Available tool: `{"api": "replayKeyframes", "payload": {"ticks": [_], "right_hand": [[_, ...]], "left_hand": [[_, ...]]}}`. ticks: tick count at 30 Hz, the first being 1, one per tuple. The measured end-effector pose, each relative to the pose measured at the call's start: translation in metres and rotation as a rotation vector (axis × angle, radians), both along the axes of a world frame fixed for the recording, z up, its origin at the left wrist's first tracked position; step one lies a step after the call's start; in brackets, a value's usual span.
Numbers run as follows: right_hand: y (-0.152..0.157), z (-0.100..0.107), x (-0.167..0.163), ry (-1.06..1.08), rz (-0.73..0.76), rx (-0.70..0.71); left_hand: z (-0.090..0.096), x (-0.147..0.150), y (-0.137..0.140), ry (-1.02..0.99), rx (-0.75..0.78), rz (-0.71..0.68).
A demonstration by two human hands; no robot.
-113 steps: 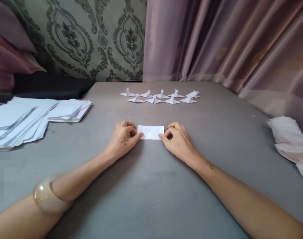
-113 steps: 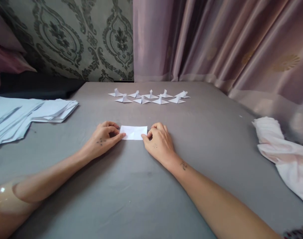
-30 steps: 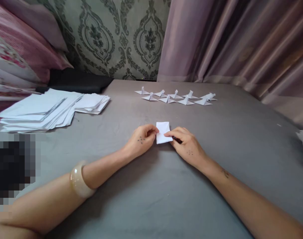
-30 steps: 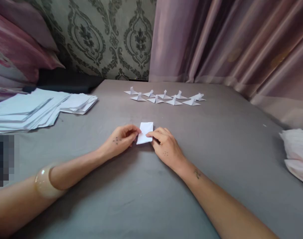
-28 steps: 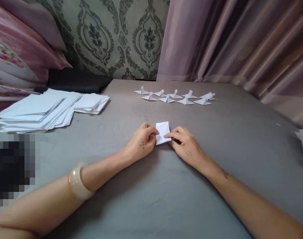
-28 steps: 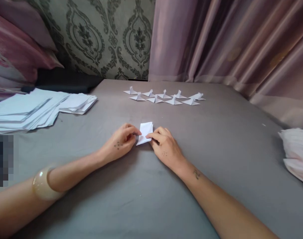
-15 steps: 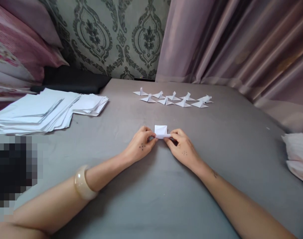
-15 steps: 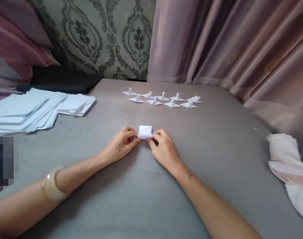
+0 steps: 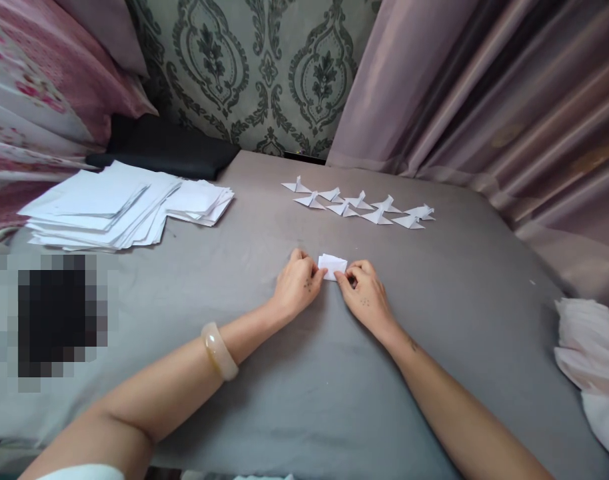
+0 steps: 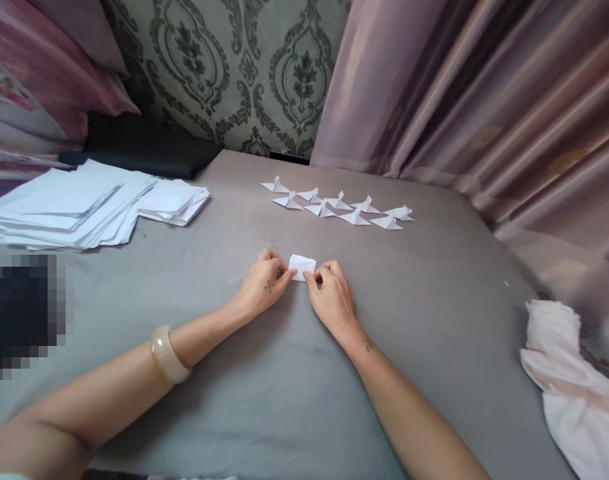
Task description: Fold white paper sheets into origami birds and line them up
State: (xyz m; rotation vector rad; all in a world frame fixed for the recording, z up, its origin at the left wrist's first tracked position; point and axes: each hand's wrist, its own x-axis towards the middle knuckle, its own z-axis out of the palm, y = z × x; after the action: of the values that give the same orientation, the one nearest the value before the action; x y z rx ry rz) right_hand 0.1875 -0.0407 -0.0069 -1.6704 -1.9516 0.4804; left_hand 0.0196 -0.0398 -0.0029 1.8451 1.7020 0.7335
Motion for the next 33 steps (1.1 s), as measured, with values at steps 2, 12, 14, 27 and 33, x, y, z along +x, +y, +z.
{"api": "replayKeyframes", "payload": {"ticks": [2,12,14,27,33], "right_hand": [[0.002,0.001,-0.001,-0.028,-0.011,0.004],[0.004,0.006,-0.006,-0.087,-0.048,-0.030],[0.004,0.006,-0.006,-0.085,-0.059,-0.037],[0.005,0.005,-0.005,-0.057,-0.079,-0.059],[0.004,0.007,-0.004,-0.036,-0.067,-0.054]], "left_hand": [[0.000,0.001,0.000,0.012,-0.005,0.013],[0.008,0.002,-0.002,0.044,-0.055,0.014],[0.008,0.001,-0.002,0.047,-0.051,0.008],[0.010,-0.002,-0.003,0.075,-0.067,-0.048],[0.014,0.000,-0.008,0.240,-0.004,-0.136]]}}
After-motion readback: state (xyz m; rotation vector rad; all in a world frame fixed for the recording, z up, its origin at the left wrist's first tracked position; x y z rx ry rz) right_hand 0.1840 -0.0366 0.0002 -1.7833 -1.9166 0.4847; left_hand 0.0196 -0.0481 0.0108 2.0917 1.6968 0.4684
